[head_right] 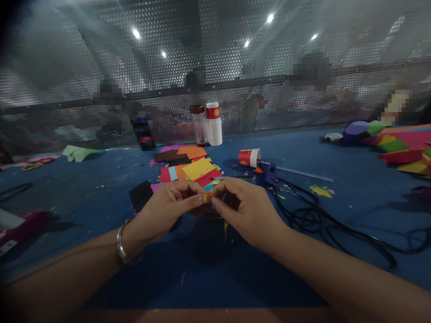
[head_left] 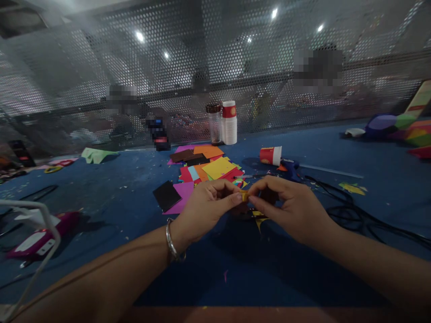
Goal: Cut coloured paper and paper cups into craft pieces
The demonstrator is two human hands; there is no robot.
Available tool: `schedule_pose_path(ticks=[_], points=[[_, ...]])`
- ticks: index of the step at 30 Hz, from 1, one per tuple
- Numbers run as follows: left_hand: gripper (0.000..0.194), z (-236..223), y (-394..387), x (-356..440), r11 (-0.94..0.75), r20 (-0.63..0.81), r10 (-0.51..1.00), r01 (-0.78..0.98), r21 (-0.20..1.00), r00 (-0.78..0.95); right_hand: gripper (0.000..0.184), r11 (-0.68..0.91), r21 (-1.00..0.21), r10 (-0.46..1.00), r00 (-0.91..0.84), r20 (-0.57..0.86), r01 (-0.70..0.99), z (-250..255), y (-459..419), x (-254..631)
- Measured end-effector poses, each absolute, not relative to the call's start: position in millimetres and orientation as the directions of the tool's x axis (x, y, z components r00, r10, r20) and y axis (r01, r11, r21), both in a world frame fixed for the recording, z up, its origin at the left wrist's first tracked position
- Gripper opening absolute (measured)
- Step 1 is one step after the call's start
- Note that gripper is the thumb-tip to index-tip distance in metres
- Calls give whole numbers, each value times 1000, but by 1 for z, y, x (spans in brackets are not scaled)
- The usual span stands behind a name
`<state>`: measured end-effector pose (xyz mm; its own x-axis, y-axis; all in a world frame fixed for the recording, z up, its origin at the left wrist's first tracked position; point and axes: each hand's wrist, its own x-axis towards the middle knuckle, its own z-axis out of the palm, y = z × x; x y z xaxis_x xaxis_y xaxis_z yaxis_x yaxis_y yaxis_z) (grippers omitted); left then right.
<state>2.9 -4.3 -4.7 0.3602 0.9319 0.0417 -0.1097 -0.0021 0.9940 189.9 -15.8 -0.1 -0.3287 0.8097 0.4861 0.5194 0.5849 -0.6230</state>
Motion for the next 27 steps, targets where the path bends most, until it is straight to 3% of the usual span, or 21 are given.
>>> schedule_pose_path(ticks=[6, 14, 19, 24, 27], points=[[13, -5, -6, 3, -67, 98, 924, -95, 993, 369, 7, 559, -679, 829, -323, 456, 475, 0, -14, 190], [8, -7, -9, 3, -176, 151, 931, 47, 983, 334, 5, 509, -745, 858, -330, 395, 431, -2, -15, 189], [7, -4, -9, 3, -196, 153, 936, 107, 975, 317, 17, 443, -820, 885, -326, 333, 362, -7, -13, 190], [7, 3, -12, 3, -310, 219, 925, 282, 908, 310, 9, 417, -854, 876, -387, 287, 311, -4, -11, 190], [7, 3, -12, 3, -316, 230, 923, 265, 911, 308, 12, 404, -870, 877, -387, 283, 281, -2, -11, 190]])
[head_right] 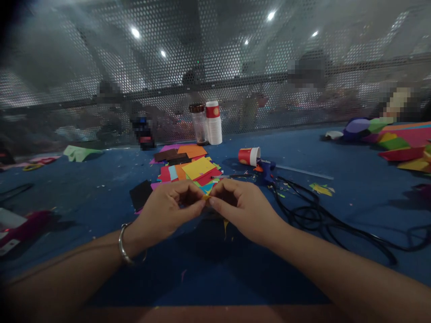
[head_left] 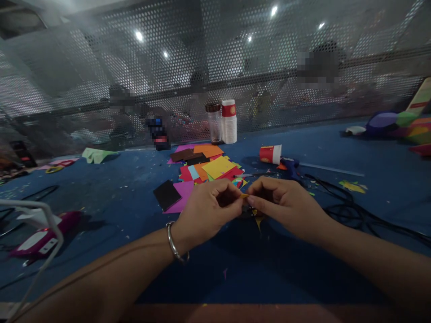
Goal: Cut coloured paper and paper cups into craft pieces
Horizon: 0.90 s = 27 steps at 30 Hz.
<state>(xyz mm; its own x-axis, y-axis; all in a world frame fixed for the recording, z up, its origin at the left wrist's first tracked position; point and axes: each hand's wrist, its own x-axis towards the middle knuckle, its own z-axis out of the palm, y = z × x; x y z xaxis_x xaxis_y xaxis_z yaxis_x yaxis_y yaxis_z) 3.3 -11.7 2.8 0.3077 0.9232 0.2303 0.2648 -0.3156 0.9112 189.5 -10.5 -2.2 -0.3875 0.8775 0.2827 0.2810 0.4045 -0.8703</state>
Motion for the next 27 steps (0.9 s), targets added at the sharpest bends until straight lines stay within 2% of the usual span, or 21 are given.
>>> schedule_pose_path(ticks=[5, 8, 12, 19, 23, 27], points=[[10, -7, -5, 1, -186, 133, 915, 104, 977, 380, 20, 315, -923, 901, -376, 217, 223, -1, -10, 190], [10, -11, -3, 0, -137, 87, 897, 84, 987, 434, 25, 289, -934, 912, -357, 202, 210, 0, -10, 190], [11, -10, -4, 2, -156, 112, 895, 69, 985, 431, 29, 272, -941, 916, -353, 189, 202, 2, -10, 188], [14, -2, -8, 2, -175, 158, 855, -11, 984, 495, 22, 188, -963, 922, -374, 106, 193, 5, -10, 191], [16, -4, -5, 2, -56, 75, 859, -52, 997, 506, 23, 161, -974, 930, -355, 95, 161, 3, -9, 193], [25, -5, -2, 3, 159, -69, 865, -140, 977, 497, 23, 211, -963, 927, -348, 141, 170, 0, -7, 193]])
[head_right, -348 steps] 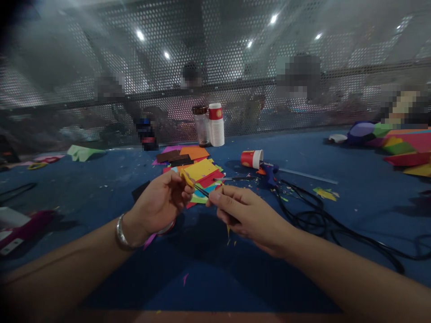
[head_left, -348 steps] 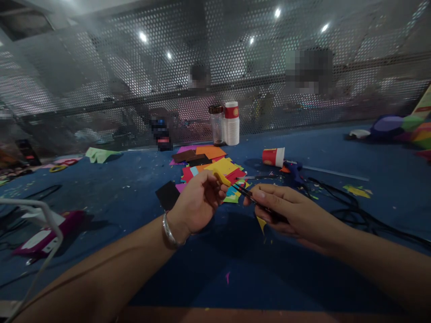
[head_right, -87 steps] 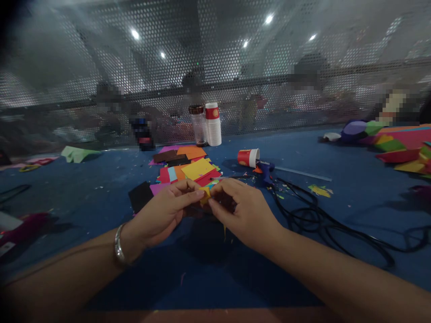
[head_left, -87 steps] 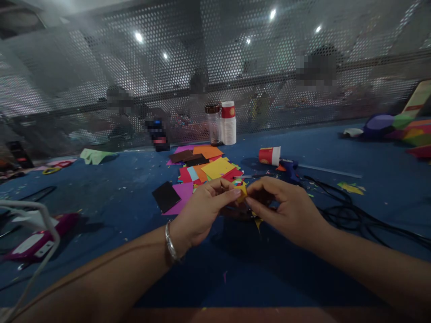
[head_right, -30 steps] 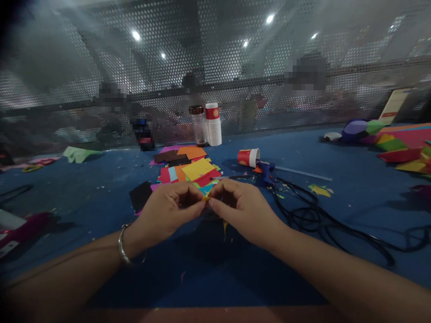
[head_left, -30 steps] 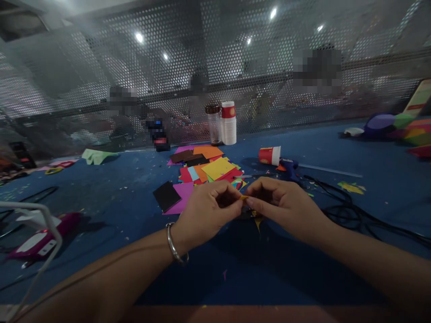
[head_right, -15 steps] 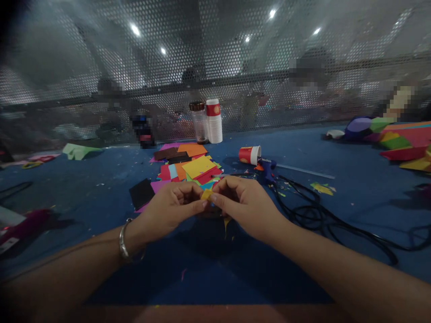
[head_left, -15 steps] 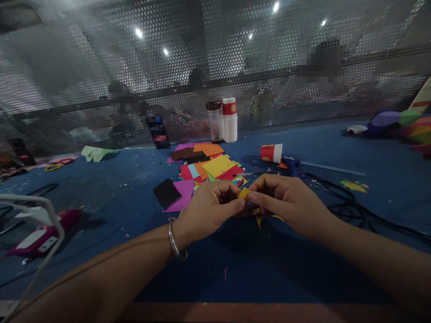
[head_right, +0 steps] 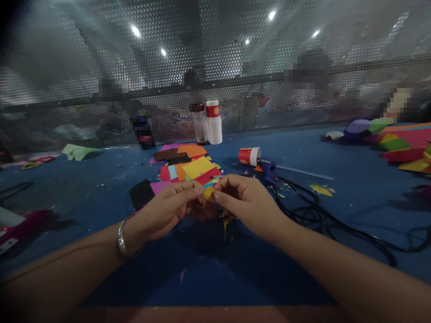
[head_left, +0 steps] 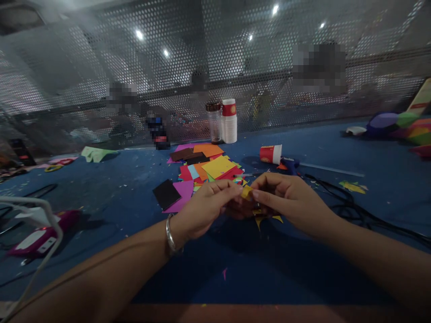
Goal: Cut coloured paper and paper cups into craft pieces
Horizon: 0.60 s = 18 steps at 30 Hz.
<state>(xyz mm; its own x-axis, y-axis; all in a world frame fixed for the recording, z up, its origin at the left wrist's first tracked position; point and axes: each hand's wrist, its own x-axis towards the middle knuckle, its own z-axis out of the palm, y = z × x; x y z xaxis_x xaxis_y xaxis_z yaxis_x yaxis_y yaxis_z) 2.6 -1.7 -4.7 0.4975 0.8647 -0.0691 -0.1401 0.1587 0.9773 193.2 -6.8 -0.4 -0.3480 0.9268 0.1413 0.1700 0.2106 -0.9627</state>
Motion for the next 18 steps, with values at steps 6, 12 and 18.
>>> schedule_pose_path(ticks=[6, 12, 18], points=[[21, -1, 0, 3, 324, -150, 837, -255, 911, 527, 16, 445, -824, 887, -302, 350, 352, -1, -10, 192], [19, -2, 0, 4, 332, -155, 852, -289, 898, 500, 11, 586, -645, 809, -317, 495, 490, -1, -14, 191], [23, -2, -1, 3, 327, -166, 877, -308, 893, 450, 13, 610, -633, 792, -324, 518, 478, -4, -13, 192]])
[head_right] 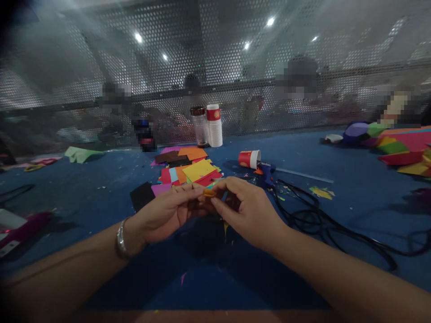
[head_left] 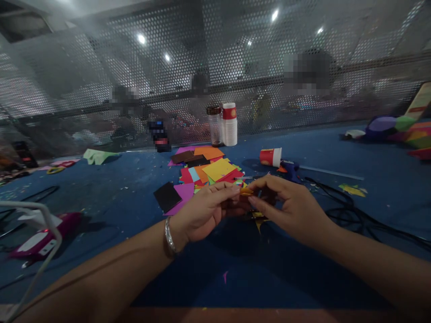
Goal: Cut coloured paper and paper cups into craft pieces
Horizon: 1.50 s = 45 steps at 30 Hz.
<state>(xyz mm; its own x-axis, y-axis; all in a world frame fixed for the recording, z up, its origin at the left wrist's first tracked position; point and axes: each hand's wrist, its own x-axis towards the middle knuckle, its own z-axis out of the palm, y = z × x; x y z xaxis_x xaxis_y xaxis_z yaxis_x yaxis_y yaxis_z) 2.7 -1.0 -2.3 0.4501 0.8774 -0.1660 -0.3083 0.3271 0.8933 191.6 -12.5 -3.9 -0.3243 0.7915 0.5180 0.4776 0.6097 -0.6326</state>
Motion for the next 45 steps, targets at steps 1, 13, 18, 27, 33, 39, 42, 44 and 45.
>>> schedule_pose_path(ticks=[1, 13, 18, 27, 33, 39, 42, 44, 45], points=[[23, -3, -1, 3, 321, -162, 882, -312, 894, 443, 13, 610, -635, 792, -326, 517, 475, -4, -13, 192], [26, -4, 2, 1, 64, 32, 879, -184, 981, 475, 18, 585, -645, 810, -322, 490, 491, 1, -13, 193], [22, -5, 1, 0, 40, 34, 874, -143, 989, 484, 16, 596, -615, 801, -330, 499, 517, 1, -14, 194], [8, -7, 2, 0, 13, 16, 941, -85, 996, 337, 11, 667, -487, 724, -335, 603, 564, -4, -12, 195], [12, -6, 2, 2, 79, -46, 978, -156, 985, 204, 16, 782, -260, 561, -457, 691, 566, -6, -14, 197], [14, -7, -5, 6, 104, -54, 972, -212, 972, 227, 13, 808, -181, 519, -529, 672, 561, -11, -13, 194], [16, -7, -5, 5, 156, -86, 960, -251, 955, 268, 10, 805, -242, 537, -494, 683, 541, -10, -14, 193], [18, -7, -4, 5, 178, -97, 954, -273, 945, 284, 9, 790, -296, 571, -466, 676, 537, -8, -15, 193], [19, -7, -4, 5, 182, -98, 953, -281, 942, 288, 9, 777, -324, 591, -450, 670, 539, -7, -16, 193]])
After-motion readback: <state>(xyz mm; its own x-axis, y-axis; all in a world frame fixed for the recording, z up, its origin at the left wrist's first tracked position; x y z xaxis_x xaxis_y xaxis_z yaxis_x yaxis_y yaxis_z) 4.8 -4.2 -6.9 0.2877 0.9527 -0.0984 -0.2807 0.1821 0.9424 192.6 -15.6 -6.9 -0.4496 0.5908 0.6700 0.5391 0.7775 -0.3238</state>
